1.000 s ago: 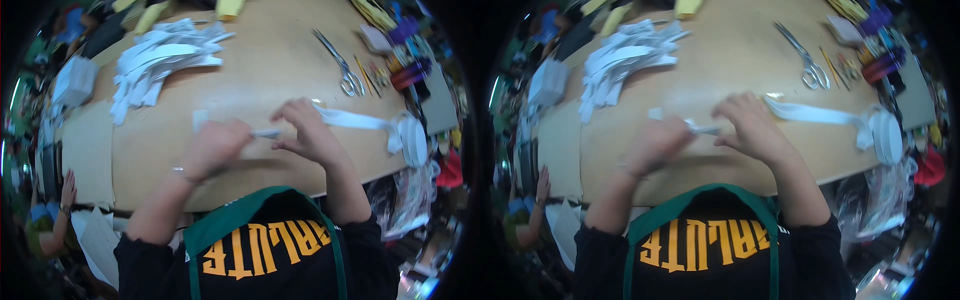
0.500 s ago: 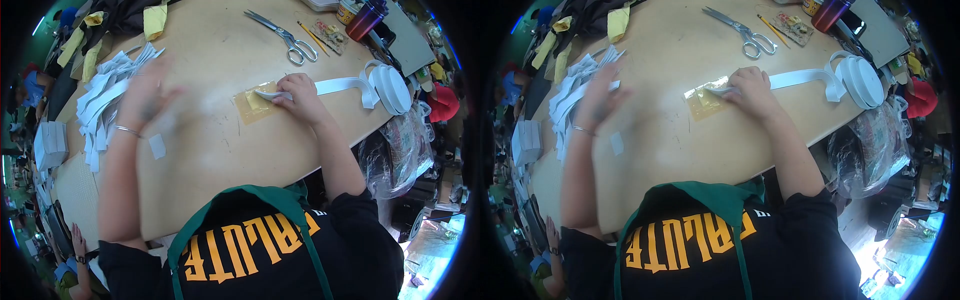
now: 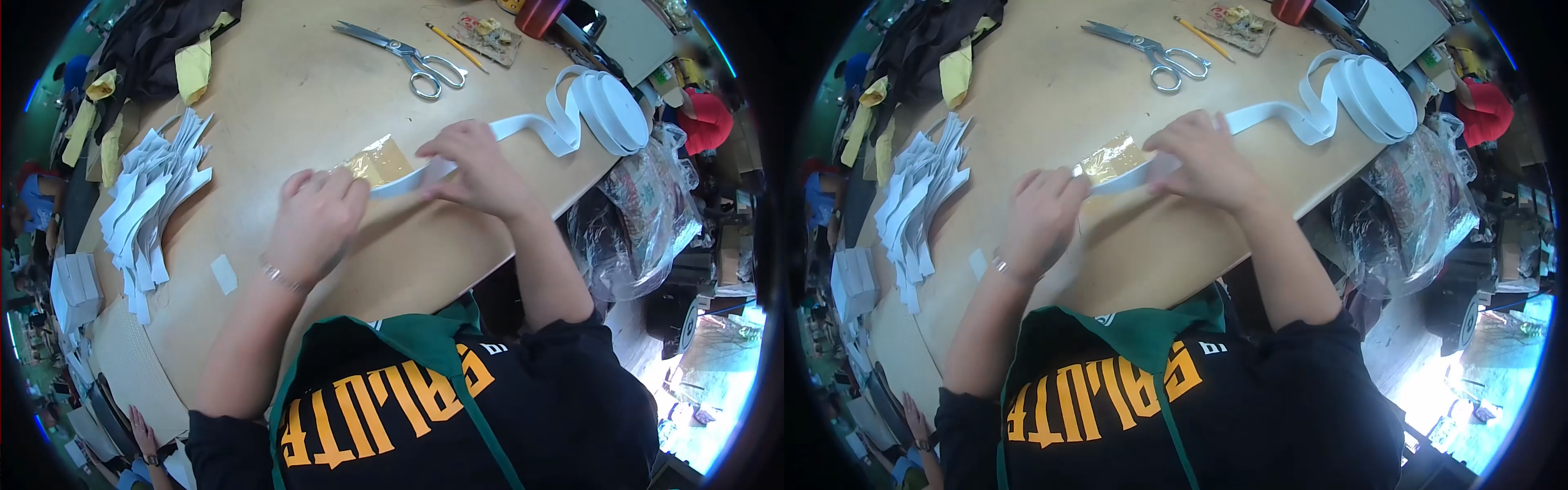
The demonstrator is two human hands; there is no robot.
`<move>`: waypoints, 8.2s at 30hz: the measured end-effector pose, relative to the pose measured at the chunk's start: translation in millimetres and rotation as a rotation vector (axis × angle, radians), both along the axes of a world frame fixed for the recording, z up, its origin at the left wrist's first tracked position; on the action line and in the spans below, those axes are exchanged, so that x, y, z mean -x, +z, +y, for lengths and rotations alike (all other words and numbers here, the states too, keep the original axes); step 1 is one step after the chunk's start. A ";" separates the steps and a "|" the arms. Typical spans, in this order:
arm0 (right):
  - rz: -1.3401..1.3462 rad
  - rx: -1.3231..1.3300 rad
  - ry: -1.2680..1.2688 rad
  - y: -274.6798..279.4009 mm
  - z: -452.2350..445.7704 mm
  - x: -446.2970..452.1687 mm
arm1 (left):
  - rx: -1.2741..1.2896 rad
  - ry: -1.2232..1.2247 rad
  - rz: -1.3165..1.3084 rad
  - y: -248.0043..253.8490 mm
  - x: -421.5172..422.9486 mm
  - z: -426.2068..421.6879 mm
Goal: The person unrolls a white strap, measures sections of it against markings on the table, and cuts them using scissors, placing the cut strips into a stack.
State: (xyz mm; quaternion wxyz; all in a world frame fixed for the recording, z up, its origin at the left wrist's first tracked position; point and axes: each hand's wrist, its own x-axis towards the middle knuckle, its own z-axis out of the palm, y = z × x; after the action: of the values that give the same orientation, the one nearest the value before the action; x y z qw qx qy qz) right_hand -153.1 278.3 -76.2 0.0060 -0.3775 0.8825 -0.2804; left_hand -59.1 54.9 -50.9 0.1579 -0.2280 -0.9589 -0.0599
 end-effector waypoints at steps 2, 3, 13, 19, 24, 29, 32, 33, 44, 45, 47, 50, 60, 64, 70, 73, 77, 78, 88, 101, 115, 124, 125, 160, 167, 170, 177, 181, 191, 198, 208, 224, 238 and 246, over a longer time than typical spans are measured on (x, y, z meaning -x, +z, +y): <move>0.146 0.069 0.026 8.0 30.3 9.2 | -0.040 0.045 0.048 20.1 -24.6 -22.7; 0.157 0.065 -0.055 14.6 49.5 13.9 | 0.026 0.124 0.034 32.9 -40.9 -36.6; 0.365 -0.562 -1.077 -17.0 184.4 99.5 | 0.088 0.492 -0.023 34.2 -156.1 -105.3; 0.350 -0.604 -0.860 -22.3 184.0 112.8 | 0.094 0.619 -0.020 24.2 -207.5 -127.4; 0.395 -0.725 -0.802 -21.6 267.2 103.1 | 0.121 0.621 0.002 24.3 -228.2 -122.4; 0.293 -0.885 -0.956 -20.2 302.9 89.7 | 0.132 0.639 0.013 15.7 -228.8 -128.7; 0.214 -0.758 -0.904 11.8 217.5 66.4 | 0.160 0.634 -0.008 29.5 -230.1 -127.4; 0.283 -0.600 -0.592 26.4 170.5 51.5 | 0.187 0.613 0.003 37.3 -230.4 -124.4; -0.968 -0.086 0.826 92.8 -217.8 -128.0 | 0.456 0.350 -0.020 135.0 -189.3 -92.4; -0.836 -0.197 0.842 91.8 -211.7 -115.8 | 0.463 0.330 0.010 132.4 -187.6 -99.1; -0.483 -0.262 0.772 84.2 -175.2 -88.0 | 0.365 0.319 0.021 121.9 -184.8 -117.1; -0.463 -0.480 0.455 83.5 -99.7 -39.7 | 0.213 0.317 -0.029 95.7 -170.2 -142.2; -0.266 -1.082 -0.495 55.6 132.3 119.2 | -0.261 0.314 -0.242 -24.7 -115.3 -155.3; 0.046 -1.295 -0.700 52.5 115.2 134.9 | -0.253 0.298 -0.373 -32.3 -106.8 -132.4; 0.149 -0.138 0.468 45.3 -89.7 11.0 | -0.141 0.282 -0.484 -8.4 -106.4 -109.9; -0.226 0.029 0.650 25.8 -167.8 -78.6 | -0.120 0.263 -0.401 9.3 -110.7 -105.1; -0.757 0.119 0.472 4.3 -178.5 -81.0 | -0.292 0.355 -0.329 15.4 -117.5 -113.6; -0.745 0.153 0.430 5.0 -178.9 -81.4 | -0.598 0.429 -0.342 9.9 -120.0 -112.6; -0.877 0.143 0.239 2.5 -178.0 -80.7 | -1.915 0.611 -0.274 -34.5 -127.1 -76.8; -0.831 0.179 0.248 -0.9 -175.8 -80.7 | -1.900 0.638 -0.268 -37.6 -125.1 -74.8; -0.765 -0.075 0.115 50.2 -63.6 16.6 | -2.160 0.791 0.066 -48.9 -131.2 -102.9; -0.092 -0.449 -0.274 35.3 43.6 109.2 | -2.008 0.906 -0.070 -60.1 -133.1 -76.5; 0.035 -0.470 -0.279 23.3 38.6 108.0 | -1.968 0.888 -0.057 -61.0 -130.8 -71.6; -0.764 0.226 0.266 -18.4 -224.1 -85.0 | -2.111 0.901 -0.301 -44.1 -129.0 -81.1; -0.579 -0.080 0.204 -28.0 -242.6 -75.5 | -0.850 0.893 0.041 -70.4 -155.5 -109.4; -0.531 -0.105 0.194 -26.3 -246.0 -78.2 | -0.494 0.798 0.158 -70.8 -155.3 -108.9; -0.507 -0.118 0.204 -24.3 -248.8 -76.8 | -0.337 0.752 0.220 -79.7 -138.6 -99.7; -0.476 -0.103 0.238 -25.3 -247.4 -76.3 | -0.296 0.764 0.218 -81.3 -138.4 -98.6; -0.434 -0.066 0.246 -24.8 -246.6 -79.4 | -0.249 0.798 0.161 -79.4 -137.7 -96.7; -0.454 -0.063 0.228 -25.4 -247.4 -79.5 | -0.249 0.798 0.150 -78.4 -138.2 -97.1; -0.429 -0.097 0.245 -22.3 -249.8 -78.5 | -0.173 0.777 0.177 -82.8 -135.7 -97.3; -0.422 -0.078 0.240 -22.4 -249.3 -80.0 | -0.170 0.786 0.143 -82.0 -136.6 -97.6; -0.324 -0.150 0.378 -27.4 -245.8 -67.0 | -0.024 0.465 0.098 -69.8 -125.1 -105.9; -0.595 -0.217 0.269 6.5 -131.7 19.1 | 0.004 0.478 -0.047 -61.6 -121.3 -103.0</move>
State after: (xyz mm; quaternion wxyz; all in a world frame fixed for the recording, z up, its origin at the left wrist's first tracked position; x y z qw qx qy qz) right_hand -172.2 146.6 -69.7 0.3403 -0.3895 0.8090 -0.2793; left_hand 62.2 -48.1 -112.5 0.1448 0.0067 -0.9891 -0.0241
